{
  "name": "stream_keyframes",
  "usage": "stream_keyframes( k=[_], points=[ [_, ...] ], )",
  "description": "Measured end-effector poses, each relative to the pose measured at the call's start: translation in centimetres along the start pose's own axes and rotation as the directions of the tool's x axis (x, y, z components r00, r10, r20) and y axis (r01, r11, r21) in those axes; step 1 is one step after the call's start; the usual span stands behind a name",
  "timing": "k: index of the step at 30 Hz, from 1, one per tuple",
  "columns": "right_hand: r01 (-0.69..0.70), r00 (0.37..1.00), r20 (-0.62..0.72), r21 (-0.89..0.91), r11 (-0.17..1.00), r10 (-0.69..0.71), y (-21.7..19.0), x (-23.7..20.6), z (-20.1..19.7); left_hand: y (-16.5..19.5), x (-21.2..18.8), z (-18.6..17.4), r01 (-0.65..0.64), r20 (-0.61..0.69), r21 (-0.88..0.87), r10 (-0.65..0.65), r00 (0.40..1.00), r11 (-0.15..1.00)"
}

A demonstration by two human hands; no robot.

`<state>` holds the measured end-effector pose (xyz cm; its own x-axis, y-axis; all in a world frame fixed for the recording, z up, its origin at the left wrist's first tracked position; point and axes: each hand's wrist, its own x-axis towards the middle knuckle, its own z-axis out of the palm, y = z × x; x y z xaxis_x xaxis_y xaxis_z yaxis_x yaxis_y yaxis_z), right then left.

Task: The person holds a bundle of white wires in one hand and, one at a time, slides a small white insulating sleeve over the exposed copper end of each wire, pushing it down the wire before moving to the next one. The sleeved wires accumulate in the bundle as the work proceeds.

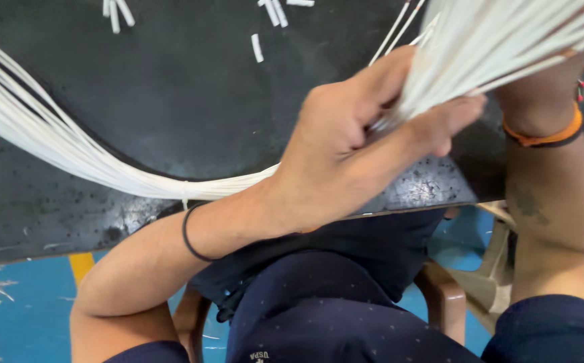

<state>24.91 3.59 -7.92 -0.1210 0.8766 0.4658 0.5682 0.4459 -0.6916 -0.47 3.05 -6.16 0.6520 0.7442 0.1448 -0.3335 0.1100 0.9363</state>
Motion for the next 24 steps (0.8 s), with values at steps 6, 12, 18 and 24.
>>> stream_keyframes(
  k=[6,12,18,24],
  points=[
    [-0.257,0.953,-0.053,0.378,0.889,0.298,3.1,-4.8,-4.4,0.4,1.4,0.7,0.134,0.007,-0.134,-0.134,0.991,0.982],
    [-0.28,0.96,0.133,0.512,0.812,0.247,2.3,-6.9,-5.2,0.6,2.5,0.9,0.153,-0.172,-0.134,-0.175,0.969,0.979],
    [-0.258,0.966,0.126,0.563,0.785,0.227,1.6,-7.2,-5.0,0.7,2.7,0.5,0.15,-0.184,-0.124,-0.171,0.968,0.981],
    [-0.239,0.969,0.101,0.603,0.761,0.225,1.9,-7.3,-4.9,0.9,2.6,0.5,0.158,-0.173,-0.127,-0.178,0.969,0.979]
  ],
)
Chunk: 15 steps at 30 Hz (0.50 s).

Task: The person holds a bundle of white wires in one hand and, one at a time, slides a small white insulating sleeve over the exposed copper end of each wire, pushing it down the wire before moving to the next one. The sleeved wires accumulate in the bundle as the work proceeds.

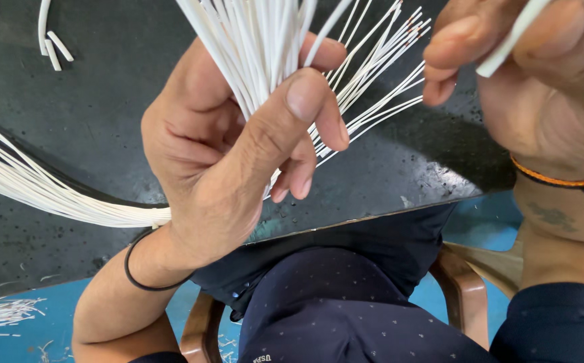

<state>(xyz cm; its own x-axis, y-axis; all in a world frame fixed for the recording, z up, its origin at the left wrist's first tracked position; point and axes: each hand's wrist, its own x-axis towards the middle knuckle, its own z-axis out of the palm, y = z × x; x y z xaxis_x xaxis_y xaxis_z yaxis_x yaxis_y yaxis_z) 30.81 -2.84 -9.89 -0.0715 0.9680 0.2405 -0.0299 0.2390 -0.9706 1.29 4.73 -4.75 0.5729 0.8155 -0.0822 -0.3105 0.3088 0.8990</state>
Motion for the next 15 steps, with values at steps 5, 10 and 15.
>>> stream_keyframes(
  k=[5,10,15],
  points=[
    [0.005,1.0,-0.007,0.025,1.0,-0.004,0.08,-0.03,-0.08,-0.18,-0.04,0.06,0.022,-0.032,-0.055,-0.024,0.999,0.998],
    [0.004,1.0,-0.011,0.046,0.999,-0.003,0.1,-0.03,-0.14,-0.41,-0.12,0.08,-0.044,0.013,-0.07,0.045,0.999,0.997],
    [0.012,1.0,-0.017,0.043,0.999,-0.011,-0.08,0.32,-0.15,-0.59,-0.26,0.09,-0.038,0.005,-0.061,0.039,0.999,0.997]
  ],
)
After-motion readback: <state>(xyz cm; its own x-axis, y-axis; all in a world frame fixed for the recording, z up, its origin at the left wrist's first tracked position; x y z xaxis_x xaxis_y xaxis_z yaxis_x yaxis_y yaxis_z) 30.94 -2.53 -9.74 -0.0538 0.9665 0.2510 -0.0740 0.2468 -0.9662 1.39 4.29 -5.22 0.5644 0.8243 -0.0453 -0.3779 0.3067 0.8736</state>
